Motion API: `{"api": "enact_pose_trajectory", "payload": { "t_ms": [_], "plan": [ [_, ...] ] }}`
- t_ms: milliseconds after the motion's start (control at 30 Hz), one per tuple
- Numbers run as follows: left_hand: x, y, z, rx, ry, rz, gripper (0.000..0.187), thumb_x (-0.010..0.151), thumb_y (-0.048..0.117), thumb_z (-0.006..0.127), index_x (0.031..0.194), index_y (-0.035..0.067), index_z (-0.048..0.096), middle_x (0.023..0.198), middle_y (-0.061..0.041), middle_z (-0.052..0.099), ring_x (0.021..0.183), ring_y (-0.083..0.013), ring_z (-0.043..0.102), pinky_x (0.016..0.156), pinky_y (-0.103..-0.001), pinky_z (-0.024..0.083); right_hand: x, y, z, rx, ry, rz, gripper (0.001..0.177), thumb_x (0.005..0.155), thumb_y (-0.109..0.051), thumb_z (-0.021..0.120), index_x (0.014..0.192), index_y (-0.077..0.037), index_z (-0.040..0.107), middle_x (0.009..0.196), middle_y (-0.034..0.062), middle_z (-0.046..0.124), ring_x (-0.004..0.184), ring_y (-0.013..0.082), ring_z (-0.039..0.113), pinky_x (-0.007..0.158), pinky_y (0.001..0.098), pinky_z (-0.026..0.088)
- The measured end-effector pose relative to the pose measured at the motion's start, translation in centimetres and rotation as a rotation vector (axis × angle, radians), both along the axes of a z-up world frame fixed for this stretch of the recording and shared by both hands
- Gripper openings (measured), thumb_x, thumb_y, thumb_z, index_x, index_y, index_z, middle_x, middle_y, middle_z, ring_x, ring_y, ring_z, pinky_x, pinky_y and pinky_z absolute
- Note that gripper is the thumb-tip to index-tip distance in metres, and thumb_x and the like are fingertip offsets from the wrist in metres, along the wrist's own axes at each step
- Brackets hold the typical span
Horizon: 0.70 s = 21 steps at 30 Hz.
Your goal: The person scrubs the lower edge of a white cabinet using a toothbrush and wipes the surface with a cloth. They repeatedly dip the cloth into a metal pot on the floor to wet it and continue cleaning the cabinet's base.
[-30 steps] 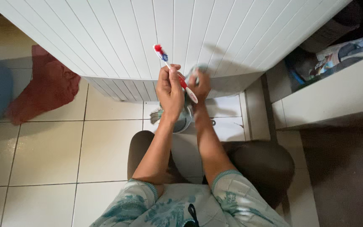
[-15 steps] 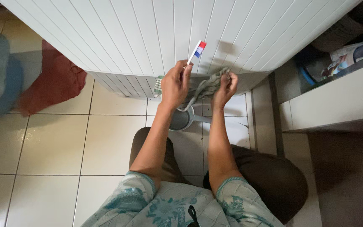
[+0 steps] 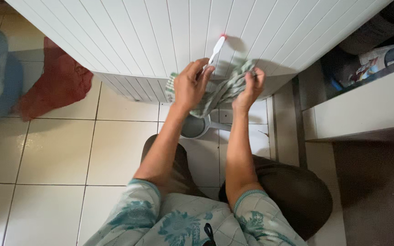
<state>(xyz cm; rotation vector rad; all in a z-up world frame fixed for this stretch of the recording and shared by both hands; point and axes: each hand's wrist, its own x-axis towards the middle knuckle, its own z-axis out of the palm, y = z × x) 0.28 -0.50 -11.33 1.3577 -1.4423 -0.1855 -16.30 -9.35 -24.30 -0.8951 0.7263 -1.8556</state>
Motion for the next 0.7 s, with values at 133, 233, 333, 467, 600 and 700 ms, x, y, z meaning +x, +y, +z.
{"api": "enact_pose_trajectory", "payload": {
  "t_ms": [133,233,333,467,600,700],
  "plan": [
    [1.2,-0.5,0.5,-0.025,-0.140,-0.098,0.020,0.101,0.023,0.071,0.117,0.012,0.069,0.083,-0.008,0.070,0.067,-0.0224,0.066,0.060,-0.036,0.050,-0.8,-0.6,1.3,-0.099,0.017,-0.029,0.028,0.108,-0.017,0.067,0.131,-0.007,0.057,0.119,0.0035,0.063,0.107,0.0138,0.056,0.099,0.0308,0.046],
    [0.6,-0.9,-0.3,0.212,0.107,-0.113,0.020,0.103,0.023,0.070,0.119,0.010,0.071,0.075,-0.009,0.066,0.066,-0.0198,0.059,0.060,-0.035,0.045,-1.5,-0.4,3.2,-0.093,-0.030,0.023,0.031,0.109,-0.017,0.069,0.135,-0.006,0.057,0.126,0.0062,0.062,0.116,0.0174,0.058,0.106,0.0327,0.046],
    [-1.9,-0.9,-1.6,0.169,0.419,-0.248,0.018,0.104,0.021,0.067,0.118,0.009,0.070,0.087,-0.006,0.068,0.083,-0.0122,0.060,0.076,-0.030,0.049,-1.6,0.6,6.6,-0.118,-0.231,0.244,0.034,0.105,-0.014,0.071,0.132,-0.009,0.052,0.127,0.0101,0.062,0.118,0.0245,0.063,0.104,0.0436,0.054],
    [-4.3,0.1,-2.0,-0.083,0.606,-0.679,0.013,0.103,0.017,0.067,0.110,0.008,0.073,0.132,-0.006,0.058,0.132,-0.0126,0.049,0.110,-0.035,0.042,-1.4,3.0,10.8,-0.209,-0.399,0.252,0.044,0.098,-0.023,0.067,0.138,-0.011,0.050,0.128,0.0096,0.062,0.117,0.0250,0.065,0.104,0.0445,0.055],
    [-5.3,0.3,-2.6,0.119,0.924,-1.044,0.017,0.098,0.022,0.066,0.103,0.011,0.078,0.131,0.006,0.063,0.127,-0.0103,0.056,0.118,-0.034,0.031,-3.5,2.6,11.5,-0.090,-0.312,0.109,0.047,0.096,-0.022,0.065,0.139,-0.014,0.048,0.127,0.0124,0.063,0.112,0.0281,0.067,0.097,0.0458,0.057],
    [-6.6,-0.2,-4.4,0.188,0.780,-0.912,0.015,0.099,0.018,0.069,0.107,0.009,0.078,0.106,-0.001,0.071,0.108,-0.0122,0.060,0.110,-0.027,0.030,-4.8,1.6,10.7,0.117,-0.118,0.217,0.040,0.103,-0.020,0.067,0.139,-0.009,0.054,0.127,0.0115,0.062,0.111,0.0250,0.064,0.093,0.0401,0.055]
  ]
}}
